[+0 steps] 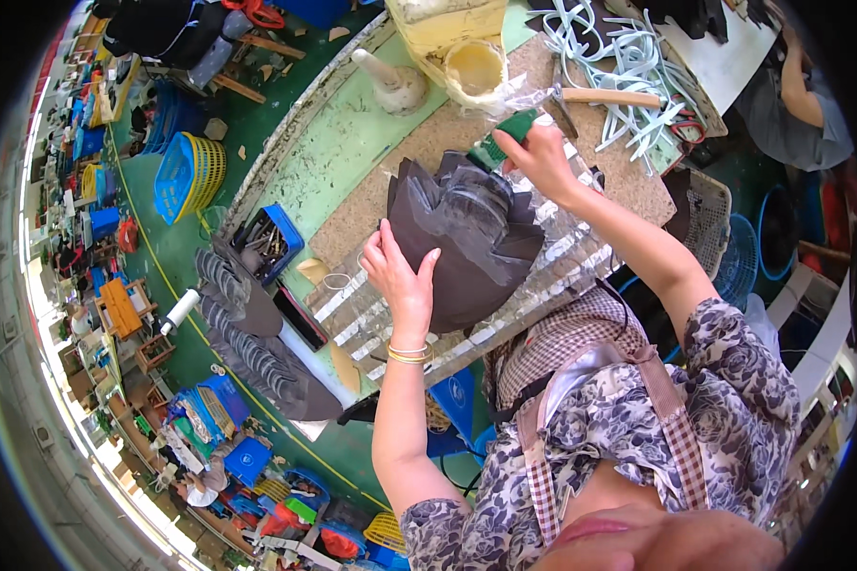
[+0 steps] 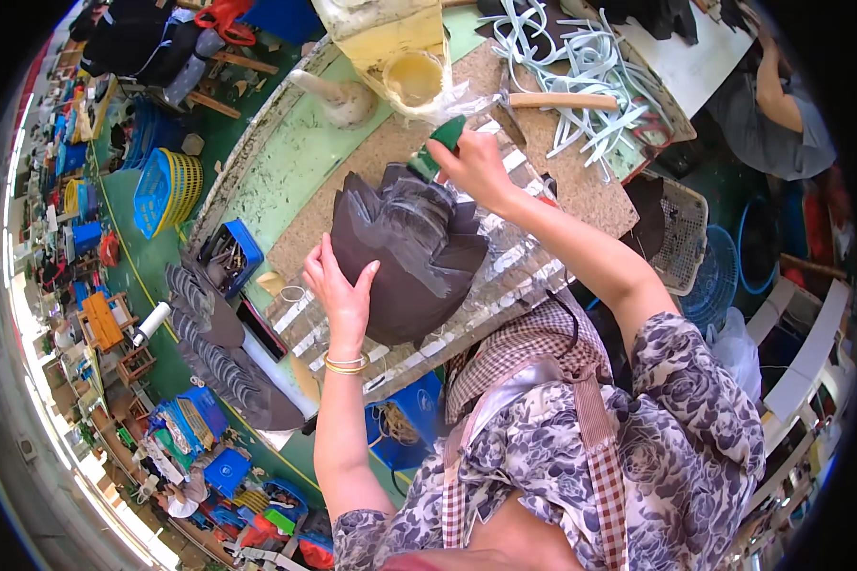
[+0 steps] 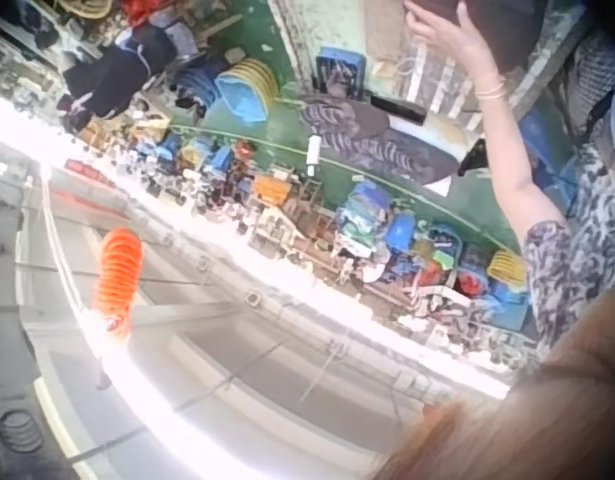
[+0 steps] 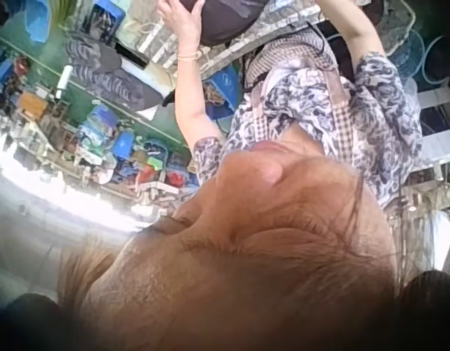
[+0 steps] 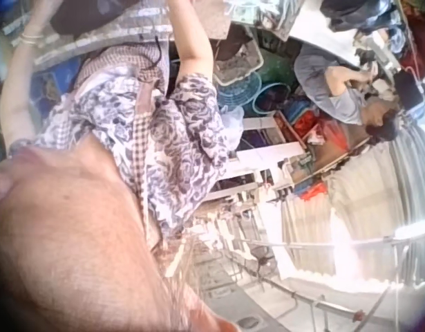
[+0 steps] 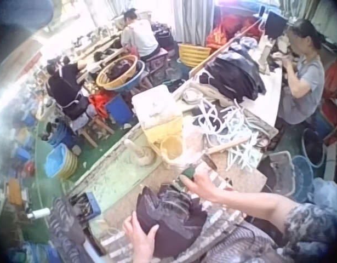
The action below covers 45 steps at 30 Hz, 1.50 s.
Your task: The person dips an applicator into an adhesive container and applies glue onto shoe pieces, coating and stacking them one by one on the work table.
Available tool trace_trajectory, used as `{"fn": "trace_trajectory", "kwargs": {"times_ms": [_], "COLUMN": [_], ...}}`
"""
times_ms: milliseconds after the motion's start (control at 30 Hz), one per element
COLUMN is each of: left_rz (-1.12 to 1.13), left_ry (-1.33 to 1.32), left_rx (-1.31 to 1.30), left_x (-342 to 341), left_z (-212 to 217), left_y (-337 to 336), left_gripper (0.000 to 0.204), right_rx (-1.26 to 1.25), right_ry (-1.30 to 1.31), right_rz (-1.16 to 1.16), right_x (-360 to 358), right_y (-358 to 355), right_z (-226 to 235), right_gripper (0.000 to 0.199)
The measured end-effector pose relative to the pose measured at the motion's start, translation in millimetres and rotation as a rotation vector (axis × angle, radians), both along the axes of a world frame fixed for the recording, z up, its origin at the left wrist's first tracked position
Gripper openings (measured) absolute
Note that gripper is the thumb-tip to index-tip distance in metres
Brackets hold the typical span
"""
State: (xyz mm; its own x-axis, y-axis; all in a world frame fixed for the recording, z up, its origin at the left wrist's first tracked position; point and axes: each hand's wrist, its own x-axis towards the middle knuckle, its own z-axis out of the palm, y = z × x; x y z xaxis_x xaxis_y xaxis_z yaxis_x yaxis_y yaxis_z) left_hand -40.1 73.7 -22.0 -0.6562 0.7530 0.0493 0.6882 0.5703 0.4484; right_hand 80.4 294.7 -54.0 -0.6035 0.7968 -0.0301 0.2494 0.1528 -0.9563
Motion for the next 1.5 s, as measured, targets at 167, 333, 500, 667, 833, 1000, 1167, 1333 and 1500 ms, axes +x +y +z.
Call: {"fn": "trace_trajectory", "kwargs": {"times_ms": [167, 333, 500, 667, 833, 1000, 1167, 1333, 1500], "left_rz": [0.007, 0.076, -0.312, -0.405, -0.47, -0.43, -0.128, 0.648, 0.829], "left_ry": [-0.11, -0.226, 0.113, 0.213, 0.277, 0.293, -0.292, -0.608, -0.636], "left_rx": [0.065, 0.166, 0.308, 0.357, 0.323, 0.391, 0.614, 0.987, 1.207], "left_x": [3.7, 0.3, 13.1, 6.7, 5.4, -4.0, -18.0, -126.1, -231.5], "left_z": [-4.0, -10.1, -15.7, -26.9, -22.3, -16.0, 3.6, 15.4, -11.6], "left_y": [6.3, 2.4, 1.4, -6.2, -3.7, -10.0, -59.4, -193.1, -305.3], "left_gripper": [0.08, 0.049, 0.014, 0.01, 0.008, 0.008, 0.014, 0.047, 0.044], "right_rx": [0.019, -0.127, -0.138, -0.549, -0.05, 0.152, -0.036, 0.094, -0.022], "right_ry": [0.105, 0.163, 0.065, 0.328, -0.026, -0.103, -0.006, -0.153, -0.138], "right_rz": [0.097, -0.024, -0.172, 0.316, 0.293, 0.091, 0.292, 0.194, 0.127], "right_x": [15.2, 53.1, 71.3, 45.7, 34.5, 25.4, -1.3, -4.2, -7.8], "right_y": [-26.6, -32.3, -10.7, -11.9, -20.4, 4.5, -49.1, -68.2, -73.7], "right_z": [-4.9, -2.6, -28.4, 24.8, -3.3, 5.3, 38.0, 36.3, 45.4], "right_gripper": [0.02, 0.023, 0.018, 0.02, 0.027, 0.021, 0.025, 0.027, 0.023]}}
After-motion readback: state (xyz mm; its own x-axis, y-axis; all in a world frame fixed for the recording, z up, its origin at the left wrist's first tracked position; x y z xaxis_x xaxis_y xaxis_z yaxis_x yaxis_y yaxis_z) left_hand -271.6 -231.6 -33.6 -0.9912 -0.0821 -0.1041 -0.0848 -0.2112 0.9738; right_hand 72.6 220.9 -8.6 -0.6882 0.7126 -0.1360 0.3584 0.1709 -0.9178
